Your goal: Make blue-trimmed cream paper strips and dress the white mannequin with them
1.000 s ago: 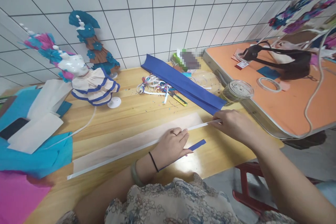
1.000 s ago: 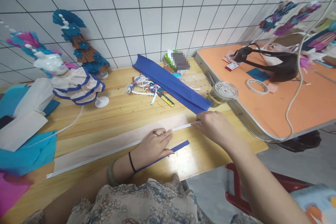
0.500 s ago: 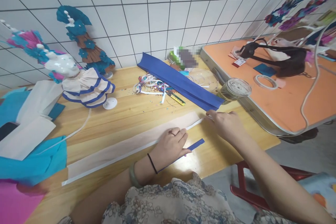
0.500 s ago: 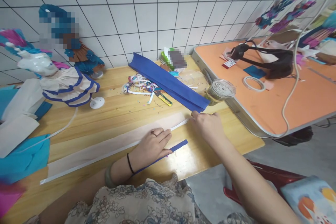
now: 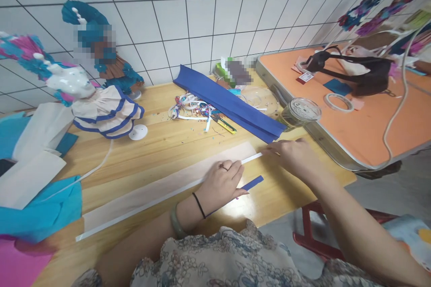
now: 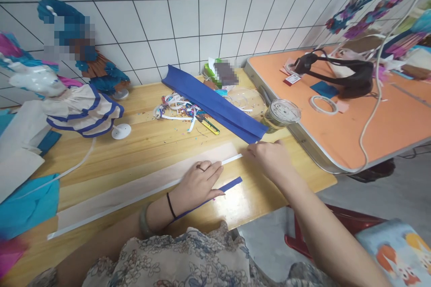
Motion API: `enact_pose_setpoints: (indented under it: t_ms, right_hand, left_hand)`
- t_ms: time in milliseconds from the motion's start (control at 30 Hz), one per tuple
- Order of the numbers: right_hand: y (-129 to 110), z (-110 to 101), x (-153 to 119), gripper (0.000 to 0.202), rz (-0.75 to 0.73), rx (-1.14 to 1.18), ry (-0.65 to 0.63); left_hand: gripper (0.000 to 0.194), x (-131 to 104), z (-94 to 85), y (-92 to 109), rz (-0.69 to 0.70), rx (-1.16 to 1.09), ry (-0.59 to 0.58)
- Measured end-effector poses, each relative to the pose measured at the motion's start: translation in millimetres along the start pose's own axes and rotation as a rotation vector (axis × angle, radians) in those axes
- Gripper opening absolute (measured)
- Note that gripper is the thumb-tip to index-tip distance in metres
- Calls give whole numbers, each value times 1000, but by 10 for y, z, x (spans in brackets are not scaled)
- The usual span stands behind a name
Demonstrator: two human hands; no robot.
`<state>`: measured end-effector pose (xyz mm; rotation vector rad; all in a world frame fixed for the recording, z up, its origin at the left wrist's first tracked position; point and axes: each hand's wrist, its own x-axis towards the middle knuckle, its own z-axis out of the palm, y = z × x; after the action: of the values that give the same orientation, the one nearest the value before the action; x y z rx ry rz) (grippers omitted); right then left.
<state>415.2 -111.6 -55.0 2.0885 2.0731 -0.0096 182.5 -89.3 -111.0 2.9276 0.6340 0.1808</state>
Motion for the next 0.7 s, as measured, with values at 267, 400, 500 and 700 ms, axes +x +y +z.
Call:
enact_pose_setpoints:
  t_ms: [267,400,500,700]
  right_hand:
    - [-91,-2,74,36,36,-60,-13]
    - [-174,-57,108,35,85,-90,-47]
    - [-212,-63,130,34,99,-112,-58]
    - [-225,-30,157,31,92,-128,-62]
  left_hand:
    - [68,17,-51,19,25,68,-6]
    - [69,28,-81,23,37,82,-12]
    - [70,31,-84,31,37,80,-16]
    - [74,26,-70,42,11,60,-10]
